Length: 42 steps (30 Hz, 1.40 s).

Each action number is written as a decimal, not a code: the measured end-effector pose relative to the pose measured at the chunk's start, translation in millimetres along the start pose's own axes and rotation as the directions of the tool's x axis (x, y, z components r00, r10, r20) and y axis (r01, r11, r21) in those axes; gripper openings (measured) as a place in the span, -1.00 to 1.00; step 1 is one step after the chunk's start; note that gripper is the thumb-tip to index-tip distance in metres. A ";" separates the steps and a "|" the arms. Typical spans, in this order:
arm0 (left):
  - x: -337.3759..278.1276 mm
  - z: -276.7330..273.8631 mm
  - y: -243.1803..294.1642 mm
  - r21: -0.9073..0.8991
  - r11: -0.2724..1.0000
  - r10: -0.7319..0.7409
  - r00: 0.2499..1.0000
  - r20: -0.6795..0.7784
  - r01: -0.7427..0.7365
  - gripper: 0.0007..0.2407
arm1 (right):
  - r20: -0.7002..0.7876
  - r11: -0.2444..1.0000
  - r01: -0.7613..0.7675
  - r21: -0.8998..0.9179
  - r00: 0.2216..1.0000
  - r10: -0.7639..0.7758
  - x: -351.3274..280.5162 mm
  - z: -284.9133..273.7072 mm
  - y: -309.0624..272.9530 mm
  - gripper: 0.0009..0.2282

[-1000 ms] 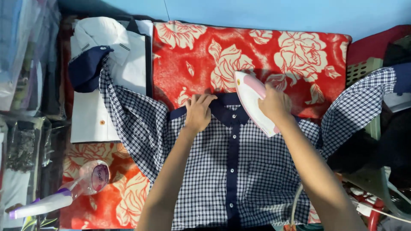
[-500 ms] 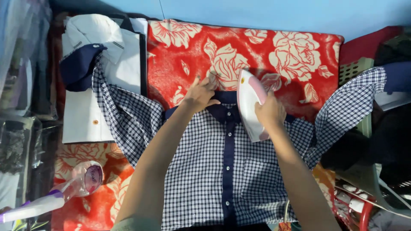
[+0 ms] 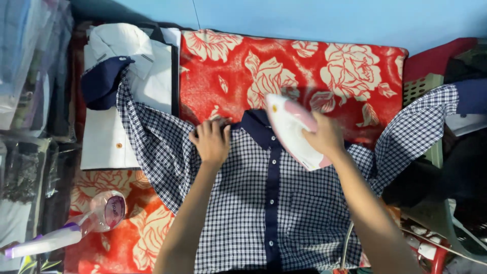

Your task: The person irons a checkered shirt laid out on a floral-patterned surface. They use a pink iron to smooth the front, collar, and back of the shirt, then fold it neatly.

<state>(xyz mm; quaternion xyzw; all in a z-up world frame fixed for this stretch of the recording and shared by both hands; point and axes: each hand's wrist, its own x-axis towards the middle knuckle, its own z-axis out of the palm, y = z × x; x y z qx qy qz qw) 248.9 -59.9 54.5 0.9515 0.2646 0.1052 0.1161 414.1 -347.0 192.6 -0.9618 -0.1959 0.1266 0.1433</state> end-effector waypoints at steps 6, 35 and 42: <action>-4.5 0.2 -33.3 0.141 0.990 0.014 0.976 -0.217 0.017 -0.75 | 0.226 0.968 0.046 -0.247 0.974 0.012 3.9 65.8 -66.5 -0.61; -8.7 2.0 -29.8 0.102 0.995 0.033 0.923 -0.383 0.007 -0.87 | 0.086 0.845 -0.509 -0.165 0.846 0.527 6.4 10.3 -17.1 -0.64; -8.5 4.6 -30.2 0.069 0.997 0.039 0.933 -0.358 -0.015 -0.88 | 0.147 0.872 -0.488 -0.046 0.860 0.489 -48.9 22.9 4.0 -0.60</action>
